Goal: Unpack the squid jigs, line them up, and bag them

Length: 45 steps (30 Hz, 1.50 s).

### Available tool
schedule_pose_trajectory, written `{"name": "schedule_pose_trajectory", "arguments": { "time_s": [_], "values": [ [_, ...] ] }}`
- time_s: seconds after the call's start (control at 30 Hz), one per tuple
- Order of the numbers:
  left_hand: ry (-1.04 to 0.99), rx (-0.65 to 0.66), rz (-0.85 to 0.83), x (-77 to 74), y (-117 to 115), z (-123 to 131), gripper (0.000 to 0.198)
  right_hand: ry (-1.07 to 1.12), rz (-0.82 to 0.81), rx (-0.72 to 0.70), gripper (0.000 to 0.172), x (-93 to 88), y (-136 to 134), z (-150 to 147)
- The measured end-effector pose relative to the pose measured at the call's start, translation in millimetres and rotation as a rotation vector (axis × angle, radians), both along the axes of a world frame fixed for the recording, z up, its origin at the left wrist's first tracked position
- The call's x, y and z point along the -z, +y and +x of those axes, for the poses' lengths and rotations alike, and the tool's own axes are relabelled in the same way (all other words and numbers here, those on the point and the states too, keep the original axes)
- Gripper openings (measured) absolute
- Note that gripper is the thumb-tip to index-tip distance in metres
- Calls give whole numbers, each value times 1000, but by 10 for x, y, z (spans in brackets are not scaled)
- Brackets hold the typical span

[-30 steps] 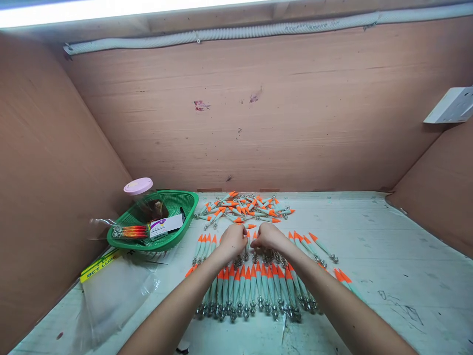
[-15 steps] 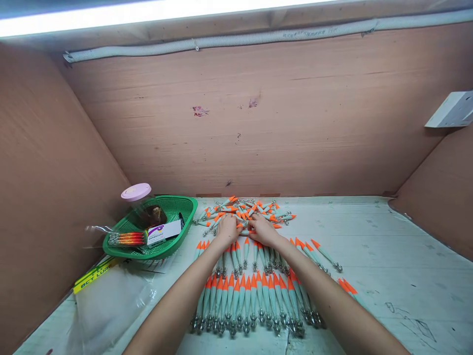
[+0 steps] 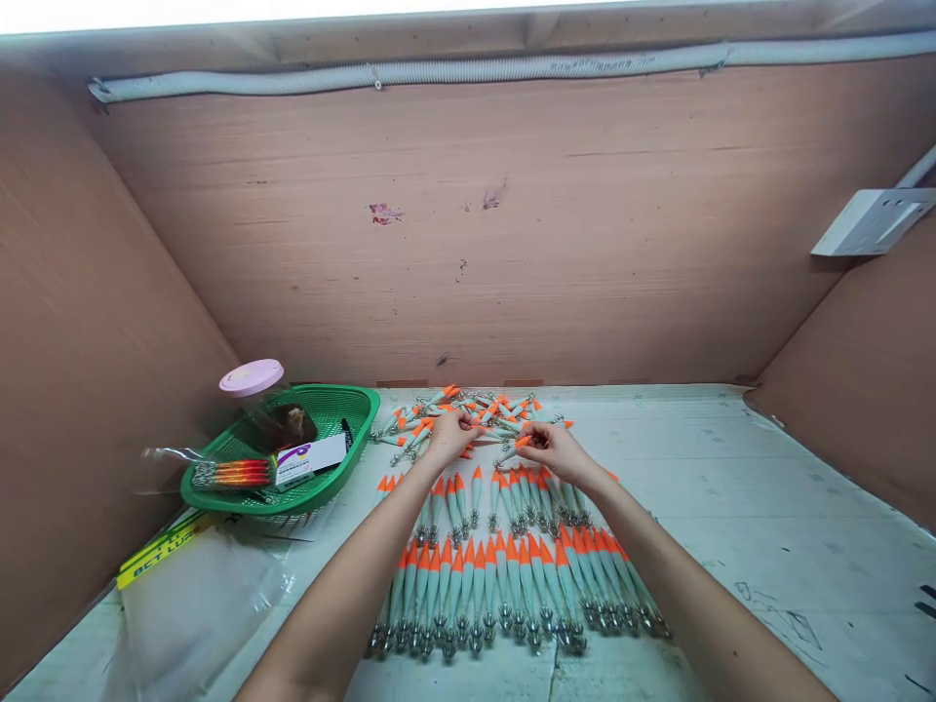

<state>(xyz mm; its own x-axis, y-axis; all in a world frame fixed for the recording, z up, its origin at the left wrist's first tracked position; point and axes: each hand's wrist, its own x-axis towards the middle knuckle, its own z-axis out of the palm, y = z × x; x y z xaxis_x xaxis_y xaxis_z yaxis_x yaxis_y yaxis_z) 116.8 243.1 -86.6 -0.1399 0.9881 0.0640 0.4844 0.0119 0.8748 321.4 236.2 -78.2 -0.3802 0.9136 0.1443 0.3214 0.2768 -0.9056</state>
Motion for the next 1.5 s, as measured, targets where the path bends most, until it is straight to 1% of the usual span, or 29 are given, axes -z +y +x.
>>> {"name": "schedule_pose_trajectory", "arguments": {
  "time_s": [0.13, 0.33, 0.4, 0.5, 0.57, 0.7, 0.87, 0.93, 1.0, 1.07, 1.17, 1.27, 1.37, 1.43, 1.5],
  "values": [
    [9, 10, 27, 0, -17, 119, 11, 190, -75, 91, 36, -60, -89, 256],
    [11, 52, 144, -58, -79, 385, 13, 427, -144, 256, 43, -40, -144, 474],
    [0, 41, 178, -84, -71, 470, 13, 490, -151, 296, 46, -25, -156, 508],
    [-38, -20, 207, -123, -19, 526, 14, 574, -156, 342, 47, -13, -176, 552],
    [-78, -46, 197, -144, 26, 515, 16, 620, -162, 360, 45, -12, -186, 580],
    [-158, 1, 139, -159, 107, 475, 19, 683, -192, 369, 42, -20, -192, 606],
    [-316, -33, 74, -172, 218, 511, 33, 736, -237, 369, 41, -50, -218, 604],
    [-390, -33, 23, -201, 242, 544, 35, 743, -262, 361, 42, -71, -243, 606],
    [-464, -5, -31, -260, 222, 581, 36, 742, -291, 344, 44, -105, -278, 603],
    [-540, 63, -88, -354, 138, 619, 35, 740, -320, 312, 45, -162, -330, 589],
    [-649, 218, -172, -530, -108, 660, 34, 736, -357, 234, 43, -295, -453, 544],
    [-736, 363, -226, -688, -416, 652, 35, 715, -384, 94, 38, -456, -625, 488],
    [-832, 511, -263, -800, -684, 596, 36, 706, -389, -56, 32, -586, -796, 439],
    [-867, 568, -282, -852, -822, 555, 37, 703, -386, -103, 29, -637, -889, 413],
    [-859, 573, -293, -890, -933, 524, 37, 692, -387, -126, 26, -664, -963, 391]
  ]
}}
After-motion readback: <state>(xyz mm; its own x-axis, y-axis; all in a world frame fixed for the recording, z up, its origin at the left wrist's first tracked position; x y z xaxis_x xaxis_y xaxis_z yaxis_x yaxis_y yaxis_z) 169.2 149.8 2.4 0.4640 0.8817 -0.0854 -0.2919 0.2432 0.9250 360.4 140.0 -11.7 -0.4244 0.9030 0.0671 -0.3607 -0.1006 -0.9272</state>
